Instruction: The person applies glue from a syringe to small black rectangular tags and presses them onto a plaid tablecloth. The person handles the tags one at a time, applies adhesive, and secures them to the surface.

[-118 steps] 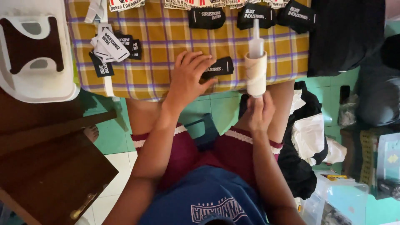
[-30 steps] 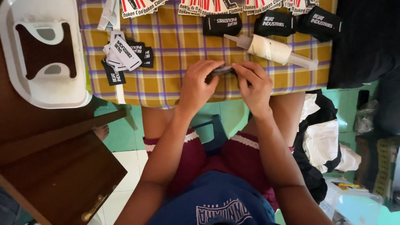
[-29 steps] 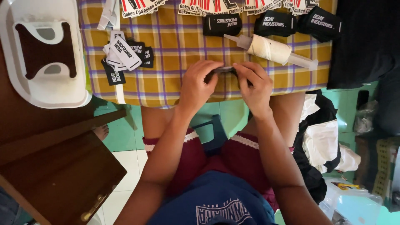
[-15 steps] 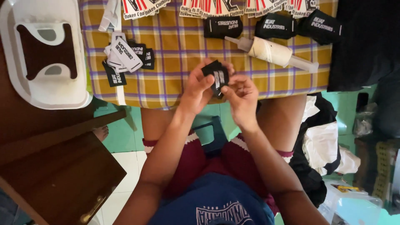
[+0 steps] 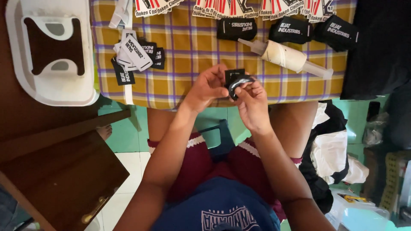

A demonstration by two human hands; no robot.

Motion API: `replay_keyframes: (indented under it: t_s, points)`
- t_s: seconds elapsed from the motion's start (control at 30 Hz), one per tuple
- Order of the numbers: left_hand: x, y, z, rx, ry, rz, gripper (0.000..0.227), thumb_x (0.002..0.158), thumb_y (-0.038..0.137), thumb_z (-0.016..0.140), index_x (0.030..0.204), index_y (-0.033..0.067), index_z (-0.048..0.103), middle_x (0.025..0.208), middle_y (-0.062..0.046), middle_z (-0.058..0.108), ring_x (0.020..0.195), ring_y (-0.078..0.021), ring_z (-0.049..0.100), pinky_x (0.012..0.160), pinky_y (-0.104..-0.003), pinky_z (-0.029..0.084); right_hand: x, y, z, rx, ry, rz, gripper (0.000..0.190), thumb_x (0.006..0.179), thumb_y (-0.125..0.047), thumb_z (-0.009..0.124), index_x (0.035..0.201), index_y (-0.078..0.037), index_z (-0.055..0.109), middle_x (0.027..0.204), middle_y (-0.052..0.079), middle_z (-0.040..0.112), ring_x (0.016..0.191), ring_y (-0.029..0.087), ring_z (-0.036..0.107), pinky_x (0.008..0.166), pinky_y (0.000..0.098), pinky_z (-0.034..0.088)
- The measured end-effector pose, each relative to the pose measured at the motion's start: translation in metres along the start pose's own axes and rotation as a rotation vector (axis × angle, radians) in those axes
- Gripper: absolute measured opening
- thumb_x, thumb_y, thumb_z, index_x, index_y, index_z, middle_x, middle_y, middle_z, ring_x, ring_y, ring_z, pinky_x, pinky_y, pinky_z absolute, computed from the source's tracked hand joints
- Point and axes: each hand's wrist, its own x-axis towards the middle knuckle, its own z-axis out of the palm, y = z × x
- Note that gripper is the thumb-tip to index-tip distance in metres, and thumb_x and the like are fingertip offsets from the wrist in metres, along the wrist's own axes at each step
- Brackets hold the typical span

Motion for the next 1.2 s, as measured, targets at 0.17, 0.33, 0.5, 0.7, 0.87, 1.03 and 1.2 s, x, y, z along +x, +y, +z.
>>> replay_keyframes:
  t_s: [0.17, 0.33, 0.5, 0.7, 0.87, 1.03, 1.2]
  points:
    - [0.002, 0.011, 0.017, 0.072, -0.009, 0.006, 0.051, 0.091, 0.015, 0.083, 0.130, 0.0024, 0.053, 0.120, -0.013, 0.063, 0.094, -0.0162, 0.070, 0.070, -0.029, 0.063, -0.003, -0.015, 0.019, -0.003, -0.058, -0.018, 0.018, 0.096, 0.013, 0.065, 0.099, -0.001, 0.054, 0.092, 0.012, 0.067, 0.079, 0.026, 0.077, 0.066, 0.0339, 0.067]
    - [0.006, 0.036, 0.047, 0.170, -0.037, -0.038, 0.025, 0.105, 0.021, 0.067, 0.123, 0.0044, 0.061, 0.103, -0.010, 0.068, 0.086, -0.0159, 0.066, 0.075, -0.033, 0.061, -0.001, 0.003, 0.014, -0.095, -0.023, -0.136, 0.018, 0.098, 0.014, 0.063, 0.101, 0.000, 0.051, 0.090, 0.011, 0.064, 0.083, 0.028, 0.077, 0.071, 0.0428, 0.069]
    - [-0.006, 0.016, 0.051, 0.060, 0.083, 0.100, 0.062, 0.108, 0.024, 0.062, 0.162, 0.0051, 0.036, 0.134, -0.004, 0.058, 0.114, -0.0079, 0.056, 0.103, -0.025, 0.051, 0.006, 0.025, -0.009, -0.173, 0.005, -0.222, 0.018, 0.098, 0.011, 0.065, 0.100, 0.000, 0.051, 0.096, 0.012, 0.066, 0.086, 0.028, 0.078, 0.071, 0.0442, 0.069]
    - [-0.004, 0.018, 0.034, 0.216, 0.092, 0.073, 0.063, 0.112, 0.028, 0.056, 0.164, 0.0151, 0.023, 0.130, -0.025, 0.071, 0.130, -0.0321, 0.067, 0.122, -0.045, 0.049, -0.017, -0.019, 0.054, -0.368, 0.017, -0.174, 0.019, 0.098, 0.002, 0.069, 0.095, -0.011, 0.055, 0.077, -0.001, 0.055, 0.061, 0.002, 0.051, 0.067, 0.0240, 0.063]
    - [0.000, 0.002, 0.015, 0.268, 0.152, 0.179, 0.061, 0.113, 0.024, 0.056, 0.165, 0.0219, 0.024, 0.124, -0.020, 0.067, 0.099, -0.0225, 0.069, 0.098, -0.036, 0.057, -0.017, -0.049, 0.073, -0.606, -0.091, -0.481, 0.025, 0.100, 0.007, 0.064, 0.106, -0.010, 0.047, 0.103, 0.007, 0.055, 0.112, 0.027, 0.059, 0.093, 0.0331, 0.062]
    - [-0.004, 0.012, 0.032, 0.433, 0.081, 0.164, 0.073, 0.117, 0.027, 0.050, 0.167, 0.0315, -0.003, 0.134, -0.022, 0.070, 0.082, -0.0193, 0.070, 0.081, -0.031, 0.065, -0.001, -0.070, 0.065, -0.709, -0.145, -0.381, 0.033, 0.107, -0.025, 0.062, 0.128, -0.010, 0.042, 0.108, 0.009, 0.050, 0.071, 0.019, 0.065, 0.059, 0.0315, 0.061]
    - [-0.006, 0.008, 0.025, 0.757, -0.068, 0.087, 0.079, 0.121, 0.007, 0.039, 0.164, 0.0335, -0.021, 0.173, 0.000, -0.034, 0.146, -0.0360, 0.059, 0.120, -0.045, 0.054, 0.009, -0.072, 0.049, -1.007, -0.281, -0.367, 0.033, 0.106, -0.032, 0.063, 0.125, -0.006, 0.067, 0.102, 0.005, 0.065, 0.075, 0.012, 0.057, 0.063, 0.0245, 0.043]
